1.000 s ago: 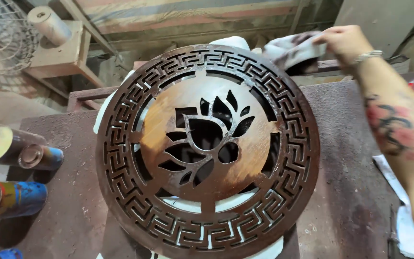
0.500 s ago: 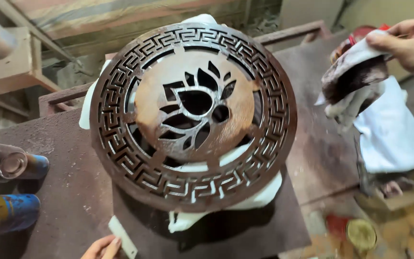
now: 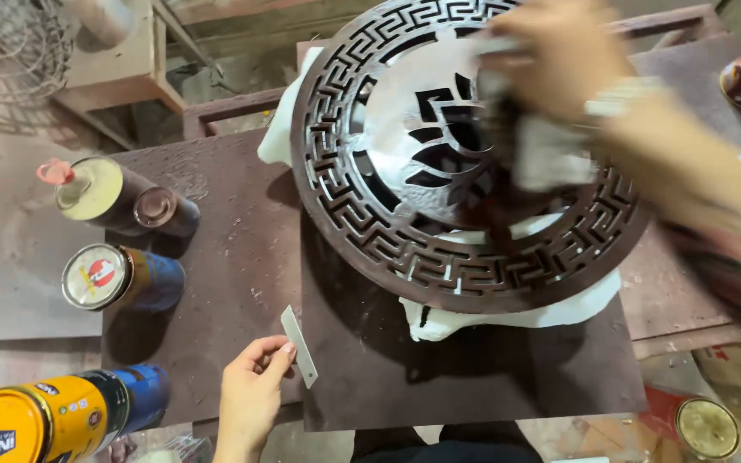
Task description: Polishing and cleaning a circular decorative wooden carving using a cloth and a scraper.
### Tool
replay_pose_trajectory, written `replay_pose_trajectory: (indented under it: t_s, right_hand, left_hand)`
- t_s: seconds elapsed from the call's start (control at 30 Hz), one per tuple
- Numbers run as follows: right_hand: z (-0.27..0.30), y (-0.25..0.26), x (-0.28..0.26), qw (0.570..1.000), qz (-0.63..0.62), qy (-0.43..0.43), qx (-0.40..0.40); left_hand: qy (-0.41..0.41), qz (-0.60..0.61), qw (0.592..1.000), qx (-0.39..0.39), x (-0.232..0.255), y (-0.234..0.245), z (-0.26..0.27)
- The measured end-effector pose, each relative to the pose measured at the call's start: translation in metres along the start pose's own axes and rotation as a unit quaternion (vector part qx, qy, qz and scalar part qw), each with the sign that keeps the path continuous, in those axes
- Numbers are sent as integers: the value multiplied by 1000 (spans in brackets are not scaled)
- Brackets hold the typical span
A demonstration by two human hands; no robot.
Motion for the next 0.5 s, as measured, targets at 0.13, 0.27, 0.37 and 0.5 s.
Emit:
replay_pose_trajectory:
  t_s: [0.13,0.27,0.37,0.5]
  right_hand:
    - [-29,-115,-24,980,43,-85,-172]
    - [-37,-151,-15,978,127,-34,-160]
    - [-49,-151,-18,969,108,-70,-210]
    - [-34,-134,-42,915,218,3,-338]
  left_hand:
    - [3,-46,999,-19,-16,1,7]
    - [3,-54,997,-49,-21,-14,4]
    - [-4,-59,997,-56,-7,-24,-6]
    - [-20,-26,999,-44,-6,-21,-16]
Point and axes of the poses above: each hand's wrist, its own z-axis away from the middle knuckle, its own y-axis out of the back of the hand, x = y × z, the point moved 4 cm from there along -z, towards the middle knuckle, and after that the axes turned 15 degrees about -y, right-handed, at the moved point
